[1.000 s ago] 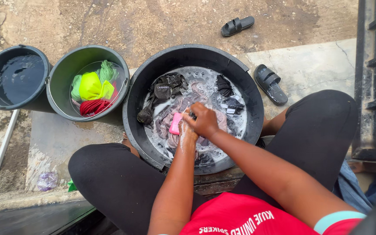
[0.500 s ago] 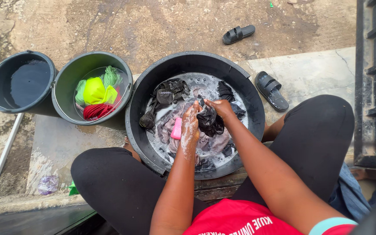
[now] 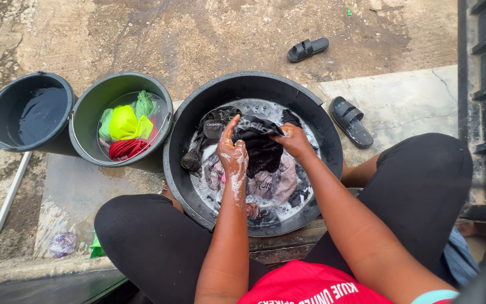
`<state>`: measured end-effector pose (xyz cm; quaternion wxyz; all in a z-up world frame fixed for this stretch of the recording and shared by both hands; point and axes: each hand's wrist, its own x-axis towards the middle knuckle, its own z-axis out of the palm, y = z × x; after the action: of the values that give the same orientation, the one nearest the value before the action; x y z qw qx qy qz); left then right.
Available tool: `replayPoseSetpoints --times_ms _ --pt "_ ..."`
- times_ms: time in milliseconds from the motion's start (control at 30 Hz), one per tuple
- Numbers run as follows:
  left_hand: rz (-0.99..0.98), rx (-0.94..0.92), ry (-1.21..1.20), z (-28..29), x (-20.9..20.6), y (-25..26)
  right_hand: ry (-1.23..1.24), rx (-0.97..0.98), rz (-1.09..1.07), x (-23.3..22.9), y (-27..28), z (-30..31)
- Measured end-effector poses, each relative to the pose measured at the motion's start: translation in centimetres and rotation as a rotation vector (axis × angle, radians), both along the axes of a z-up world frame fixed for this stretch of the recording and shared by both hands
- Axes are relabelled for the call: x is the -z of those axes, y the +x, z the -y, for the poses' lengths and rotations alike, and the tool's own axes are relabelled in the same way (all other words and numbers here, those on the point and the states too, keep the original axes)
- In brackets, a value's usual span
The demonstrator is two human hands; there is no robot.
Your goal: The person washes laundry by hand in a basin, applying bar soap and scrubbing each item individually before rinsing.
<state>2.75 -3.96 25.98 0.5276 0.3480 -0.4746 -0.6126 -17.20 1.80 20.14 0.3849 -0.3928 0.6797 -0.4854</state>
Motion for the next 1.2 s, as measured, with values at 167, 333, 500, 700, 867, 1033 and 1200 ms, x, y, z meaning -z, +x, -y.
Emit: replayPoseSetpoints --times_ms 167,333,500,700,867,1033,1200 --pt "-0.144 -0.159 0.116 0.4 1.8 0.8 -0.296 0.431 -0.726 0.1 -1.4 0.4" --pt "-0.321 0.007 0.061 0.7 -0.2 1.0 0.108 0.536 0.346 -2.2 -1.7 0.4" --pt "-0.190 0.383 0.120 0.2 0.8 0.8 -0.194 0.023 1.344 -1.7 1.2 -0.5" --pt "-0.033 0.005 0.633 -0.6 12.5 -0.5 -0.241 -0.120 1.394 -1.7 3.0 -0.7" --pt "-0.491 0.111 0.951 -0.4 17.6 0.6 0.041 -0.111 0.685 -0.6 8.7 -1.8" --pt "-0.528 0.422 0.793 1.4 16.6 3.2 -0.238 -0.301 0.163 -7.8 16.6 -7.0" --pt "-0.904 0.529 0.805 2.0 21.9 1.2 -0.346 -0.275 -0.659 -8.6 17.7 -6.7"
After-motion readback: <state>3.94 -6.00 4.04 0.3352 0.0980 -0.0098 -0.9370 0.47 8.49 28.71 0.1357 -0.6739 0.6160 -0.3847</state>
